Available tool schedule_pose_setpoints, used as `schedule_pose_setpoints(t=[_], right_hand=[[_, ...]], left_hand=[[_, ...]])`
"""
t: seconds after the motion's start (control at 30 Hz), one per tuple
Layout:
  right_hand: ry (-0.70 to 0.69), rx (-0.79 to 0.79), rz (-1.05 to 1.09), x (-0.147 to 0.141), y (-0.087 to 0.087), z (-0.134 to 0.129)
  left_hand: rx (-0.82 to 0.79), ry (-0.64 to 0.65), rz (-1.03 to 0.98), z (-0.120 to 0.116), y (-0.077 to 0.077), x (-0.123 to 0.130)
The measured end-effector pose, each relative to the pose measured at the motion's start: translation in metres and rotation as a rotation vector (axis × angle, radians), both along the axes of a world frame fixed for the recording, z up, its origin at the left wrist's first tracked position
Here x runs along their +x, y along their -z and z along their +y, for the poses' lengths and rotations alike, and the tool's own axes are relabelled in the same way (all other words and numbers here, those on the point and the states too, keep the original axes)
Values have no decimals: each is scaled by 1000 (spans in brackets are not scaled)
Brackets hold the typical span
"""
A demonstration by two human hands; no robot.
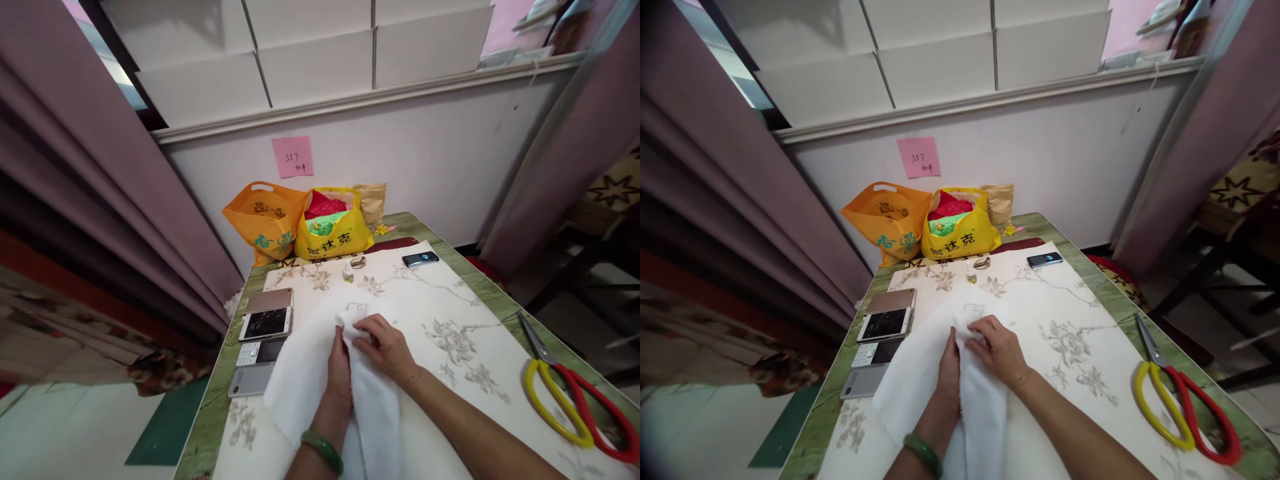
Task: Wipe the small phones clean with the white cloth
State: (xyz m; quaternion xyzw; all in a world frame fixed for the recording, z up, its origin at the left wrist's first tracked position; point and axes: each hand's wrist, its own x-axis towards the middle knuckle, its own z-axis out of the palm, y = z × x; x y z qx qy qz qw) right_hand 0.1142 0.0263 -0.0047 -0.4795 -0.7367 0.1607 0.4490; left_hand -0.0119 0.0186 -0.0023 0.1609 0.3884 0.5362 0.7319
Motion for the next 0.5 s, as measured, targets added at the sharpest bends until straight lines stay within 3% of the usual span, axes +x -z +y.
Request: schedule_pose_setpoints(t=[0.17,0.37,0.43,0.5], right_hand=[[26,11,107,8,7,7],[309,49,236,18,7,14],[260,64,170,19,5,10],[75,70,69,19,2,4]], left_hand=[[45,5,81,6,-6,3],[64,51,85,7,-12,5],[13,79,12,6,-12,5],[-53,92,-83,7,-9,7]])
